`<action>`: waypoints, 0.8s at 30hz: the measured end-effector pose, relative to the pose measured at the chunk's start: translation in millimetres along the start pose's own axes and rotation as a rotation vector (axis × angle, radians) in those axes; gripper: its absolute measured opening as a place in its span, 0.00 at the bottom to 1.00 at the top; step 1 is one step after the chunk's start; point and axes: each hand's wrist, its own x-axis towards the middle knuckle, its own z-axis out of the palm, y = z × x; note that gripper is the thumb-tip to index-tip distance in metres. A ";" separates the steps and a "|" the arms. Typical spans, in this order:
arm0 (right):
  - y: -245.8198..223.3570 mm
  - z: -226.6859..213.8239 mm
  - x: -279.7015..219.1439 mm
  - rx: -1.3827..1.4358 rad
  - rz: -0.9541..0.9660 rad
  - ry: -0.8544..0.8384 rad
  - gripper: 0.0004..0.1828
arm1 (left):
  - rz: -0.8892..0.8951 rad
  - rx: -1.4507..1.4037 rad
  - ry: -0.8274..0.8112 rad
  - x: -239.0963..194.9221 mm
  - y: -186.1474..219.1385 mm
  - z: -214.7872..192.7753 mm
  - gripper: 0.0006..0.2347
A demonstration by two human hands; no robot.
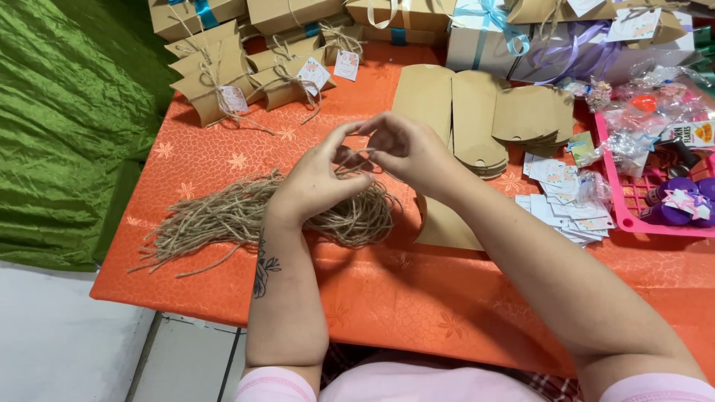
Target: Assembling small cardboard gift boxes, placing items inside, and tying them with twine and labels.
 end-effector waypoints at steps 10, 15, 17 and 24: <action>40.5 -106.2 -50.1 0.385 0.210 0.355 0.21 | 0.133 -0.224 0.012 1.2 -10.1 -15.0 0.21; 46.8 -166.5 -91.2 0.568 0.298 0.562 0.16 | 0.154 -0.316 -0.116 -0.4 -3.3 -21.8 0.16; 54.0 -179.8 -102.0 0.573 0.307 0.613 0.17 | 0.147 -0.311 -0.116 1.3 -5.0 -20.6 0.14; 58.5 -189.3 -123.0 0.525 0.305 0.841 0.12 | 0.137 -0.593 -0.169 18.3 -12.0 4.0 0.15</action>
